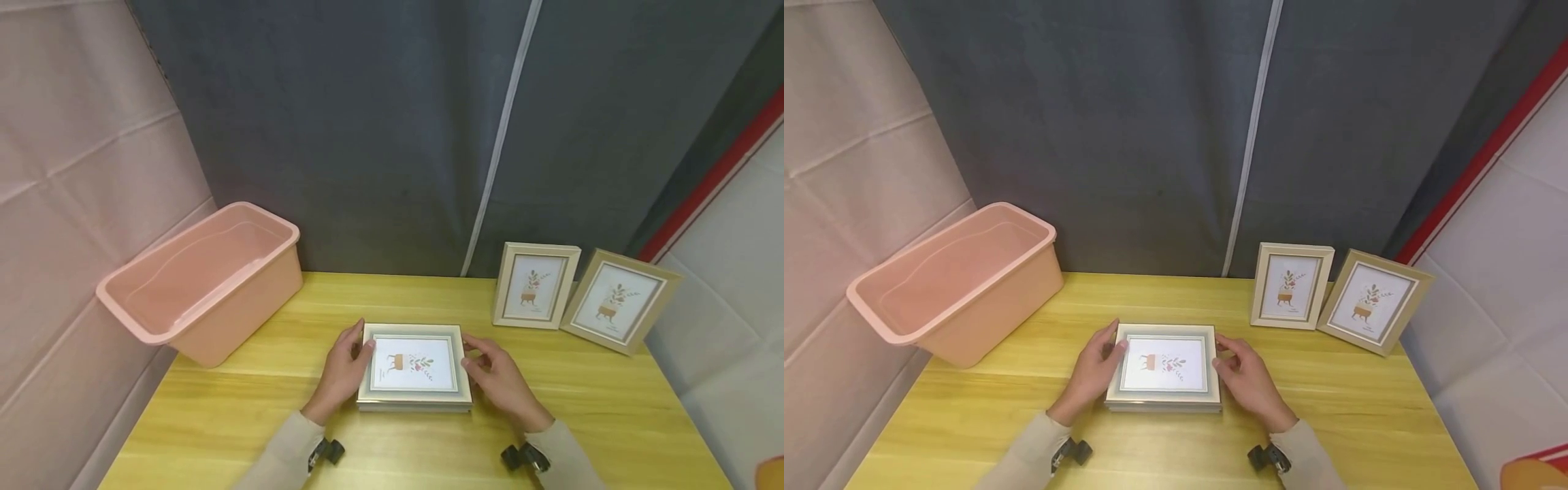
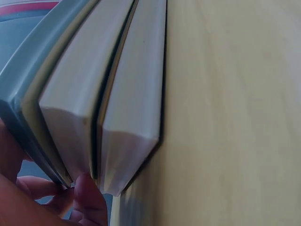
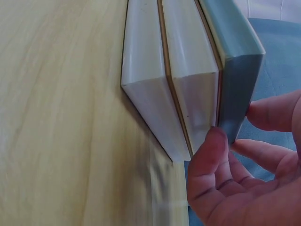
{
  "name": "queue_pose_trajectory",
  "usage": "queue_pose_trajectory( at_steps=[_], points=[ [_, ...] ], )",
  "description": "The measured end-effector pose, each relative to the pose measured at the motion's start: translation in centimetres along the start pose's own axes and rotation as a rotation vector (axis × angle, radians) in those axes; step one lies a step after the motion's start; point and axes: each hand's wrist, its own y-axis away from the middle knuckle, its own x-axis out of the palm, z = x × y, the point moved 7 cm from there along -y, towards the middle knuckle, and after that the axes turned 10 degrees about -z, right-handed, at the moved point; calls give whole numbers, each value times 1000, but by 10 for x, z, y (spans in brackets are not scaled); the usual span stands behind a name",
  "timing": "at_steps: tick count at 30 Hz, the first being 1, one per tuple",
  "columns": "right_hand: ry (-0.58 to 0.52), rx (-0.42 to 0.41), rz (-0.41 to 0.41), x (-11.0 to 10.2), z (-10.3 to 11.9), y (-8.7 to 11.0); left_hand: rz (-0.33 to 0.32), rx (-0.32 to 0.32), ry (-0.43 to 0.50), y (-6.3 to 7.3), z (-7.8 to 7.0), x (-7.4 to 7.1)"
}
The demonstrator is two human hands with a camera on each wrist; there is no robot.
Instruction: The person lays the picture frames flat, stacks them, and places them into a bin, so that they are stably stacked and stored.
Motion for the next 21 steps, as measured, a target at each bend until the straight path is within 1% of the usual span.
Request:
queue_pose_trajectory(
  at_steps=[5,8,15,21],
  points=[
    [-19,14,13,-1,0,0,-24,-24,18,1,2,1],
    [-14,2,20,-3,1,-2,-31,-37,34,1,3,2],
    [0,-108,43,-14,12,-10,-36,-50,62,0,6,4],
    [44,-165,26,-35,26,-20,-23,-48,58,1,5,2]
  ],
)
